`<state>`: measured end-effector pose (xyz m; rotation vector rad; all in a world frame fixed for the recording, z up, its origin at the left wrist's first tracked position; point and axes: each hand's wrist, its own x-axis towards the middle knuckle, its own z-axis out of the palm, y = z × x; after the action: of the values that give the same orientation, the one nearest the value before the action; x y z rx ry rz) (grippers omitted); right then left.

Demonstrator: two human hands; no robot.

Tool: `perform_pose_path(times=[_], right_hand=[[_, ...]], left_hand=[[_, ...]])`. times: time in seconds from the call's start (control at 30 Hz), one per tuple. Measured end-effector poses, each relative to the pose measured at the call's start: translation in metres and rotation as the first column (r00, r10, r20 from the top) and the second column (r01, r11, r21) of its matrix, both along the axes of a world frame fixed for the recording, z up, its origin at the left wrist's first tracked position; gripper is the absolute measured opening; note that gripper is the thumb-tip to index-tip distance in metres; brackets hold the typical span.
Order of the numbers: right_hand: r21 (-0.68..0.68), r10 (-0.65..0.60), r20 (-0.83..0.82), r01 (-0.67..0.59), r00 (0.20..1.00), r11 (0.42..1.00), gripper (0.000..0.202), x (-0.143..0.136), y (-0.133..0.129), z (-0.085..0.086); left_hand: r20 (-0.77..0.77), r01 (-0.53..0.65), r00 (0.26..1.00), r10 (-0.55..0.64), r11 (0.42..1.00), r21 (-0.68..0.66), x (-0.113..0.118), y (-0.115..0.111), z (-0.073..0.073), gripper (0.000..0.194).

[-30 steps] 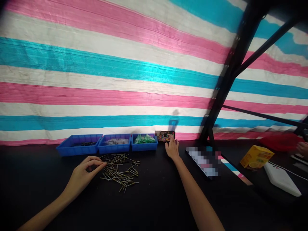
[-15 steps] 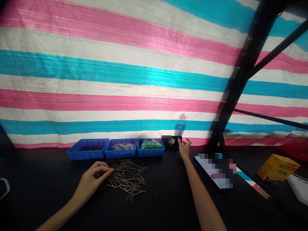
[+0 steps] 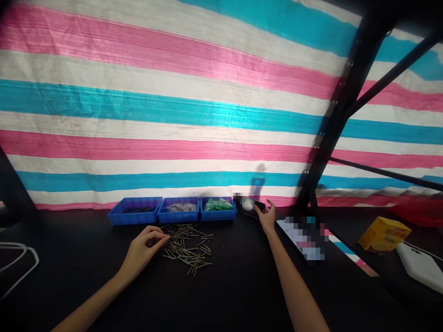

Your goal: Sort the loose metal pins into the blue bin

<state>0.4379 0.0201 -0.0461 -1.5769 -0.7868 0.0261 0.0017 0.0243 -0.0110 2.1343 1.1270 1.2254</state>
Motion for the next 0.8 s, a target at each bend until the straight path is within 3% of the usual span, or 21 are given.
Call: perform_pose_path(times=[0.23,0.47,0.63,0.8], right_hand=[[-0.169,-0.079,0.099,0.096,0.992,0.981,0.081,-0.023,-0.043,0.002],[-0.450,0.001,0.339,0.161,0.941,0.879,0.096,-0.043,-0.058,0.005],[-0.474,-0.022,0.464,0.269,0.886,0.838,0.085,-0.063,-0.067,0.008],[-0.417,-0.223,0.529,0.480,0.819,0.772,0.081,-0.091,-0.075,0.006]], left_hand=[[0.007,0.034,0.999,-0.034,0.999,0.033,0.001,0.000,-0.003,0.026],[-0.011,0.082,0.997,-0.081,0.994,0.067,0.001,-0.007,-0.009,0.024],[-0.048,0.113,0.993,-0.109,0.990,0.087,0.000,-0.011,-0.009,0.022],[-0.121,0.058,0.992,-0.037,0.983,0.175,-0.004,-0.007,-0.008,0.022]])
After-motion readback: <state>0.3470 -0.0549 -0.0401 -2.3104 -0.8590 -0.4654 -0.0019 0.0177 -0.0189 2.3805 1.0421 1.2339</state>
